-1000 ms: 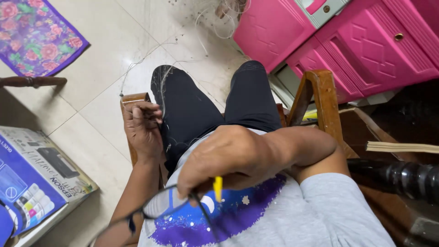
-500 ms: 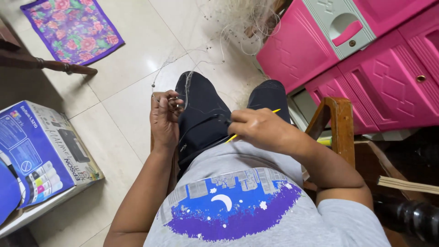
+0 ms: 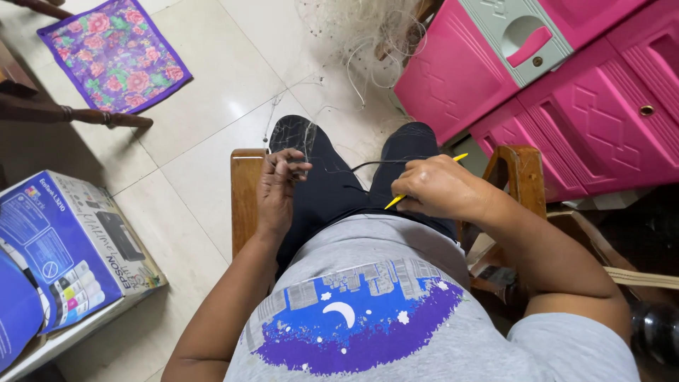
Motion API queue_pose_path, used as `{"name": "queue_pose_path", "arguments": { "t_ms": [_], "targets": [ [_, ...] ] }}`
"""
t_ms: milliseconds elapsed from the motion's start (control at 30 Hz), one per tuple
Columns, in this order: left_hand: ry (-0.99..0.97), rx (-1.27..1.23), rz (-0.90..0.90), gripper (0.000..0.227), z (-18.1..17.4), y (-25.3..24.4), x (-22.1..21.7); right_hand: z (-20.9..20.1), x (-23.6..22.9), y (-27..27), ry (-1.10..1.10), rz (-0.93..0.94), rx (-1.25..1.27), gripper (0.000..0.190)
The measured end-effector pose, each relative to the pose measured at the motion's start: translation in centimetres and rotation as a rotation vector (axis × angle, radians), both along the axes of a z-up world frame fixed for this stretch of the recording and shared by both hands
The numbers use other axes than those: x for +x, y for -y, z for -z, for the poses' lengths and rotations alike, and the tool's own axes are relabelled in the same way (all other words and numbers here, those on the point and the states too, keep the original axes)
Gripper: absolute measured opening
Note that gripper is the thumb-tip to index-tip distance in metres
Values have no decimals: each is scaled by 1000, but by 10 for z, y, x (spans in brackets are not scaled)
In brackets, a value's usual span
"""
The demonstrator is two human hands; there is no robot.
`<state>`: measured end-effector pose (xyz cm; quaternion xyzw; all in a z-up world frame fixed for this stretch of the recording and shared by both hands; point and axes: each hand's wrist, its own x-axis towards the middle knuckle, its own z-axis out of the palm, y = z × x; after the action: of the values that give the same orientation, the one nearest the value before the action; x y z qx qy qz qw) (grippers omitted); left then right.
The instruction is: Repairing a fine-mesh fishing net using a small yellow net needle
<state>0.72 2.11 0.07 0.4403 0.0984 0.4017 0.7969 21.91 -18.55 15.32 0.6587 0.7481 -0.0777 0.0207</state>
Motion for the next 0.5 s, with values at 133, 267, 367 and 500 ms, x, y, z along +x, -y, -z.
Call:
{"name": "queue_pose_path", "arguments": {
  "t_ms": [133, 267, 367, 500],
  "targets": [
    [-26, 28, 46, 14, -6, 20, 13, 36, 29, 10, 229, 109, -60, 15],
    [-35, 135, 185, 13, -17, 43, 33, 84, 77, 20, 358, 337, -170, 21],
    [-17, 219, 247, 14, -23, 51, 52, 119, 117, 27, 329, 488, -227, 21],
    [30, 274, 279, 13, -31, 58, 72, 104, 118, 41, 255, 642, -305, 22]
  ]
}}
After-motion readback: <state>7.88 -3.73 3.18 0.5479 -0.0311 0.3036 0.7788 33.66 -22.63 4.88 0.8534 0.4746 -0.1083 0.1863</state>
